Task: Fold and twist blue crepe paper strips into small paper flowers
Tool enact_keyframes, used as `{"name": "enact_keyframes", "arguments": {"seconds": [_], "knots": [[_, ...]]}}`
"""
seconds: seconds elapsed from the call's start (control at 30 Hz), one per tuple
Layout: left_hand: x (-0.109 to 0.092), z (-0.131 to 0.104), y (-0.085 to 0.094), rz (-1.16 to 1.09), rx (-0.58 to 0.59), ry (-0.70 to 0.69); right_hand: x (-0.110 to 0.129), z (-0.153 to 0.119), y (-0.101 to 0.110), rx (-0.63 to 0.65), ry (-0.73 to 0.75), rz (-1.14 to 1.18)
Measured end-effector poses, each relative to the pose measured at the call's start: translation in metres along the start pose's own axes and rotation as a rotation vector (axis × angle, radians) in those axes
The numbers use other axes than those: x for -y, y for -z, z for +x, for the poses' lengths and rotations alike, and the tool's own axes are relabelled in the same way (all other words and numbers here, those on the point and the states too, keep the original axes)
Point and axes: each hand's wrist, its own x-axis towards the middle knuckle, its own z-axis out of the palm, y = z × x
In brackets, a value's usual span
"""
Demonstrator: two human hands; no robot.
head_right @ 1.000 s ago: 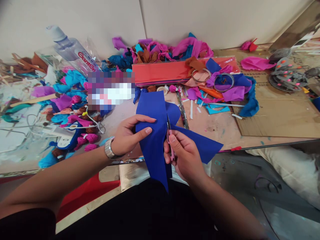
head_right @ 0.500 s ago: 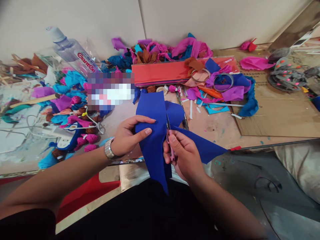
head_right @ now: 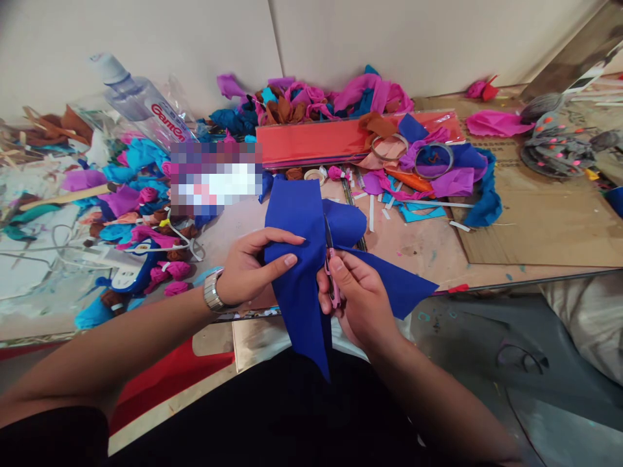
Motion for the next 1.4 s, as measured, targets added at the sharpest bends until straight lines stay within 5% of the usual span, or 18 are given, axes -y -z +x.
{"name": "enact_keyframes", "arguments": {"seconds": [1.4], "knots": [[0.004,0.001,0.002,0.017,-0.049,-0.039,-0.003,-0.008,0.005,-0.014,-0.011,-0.013]]}}
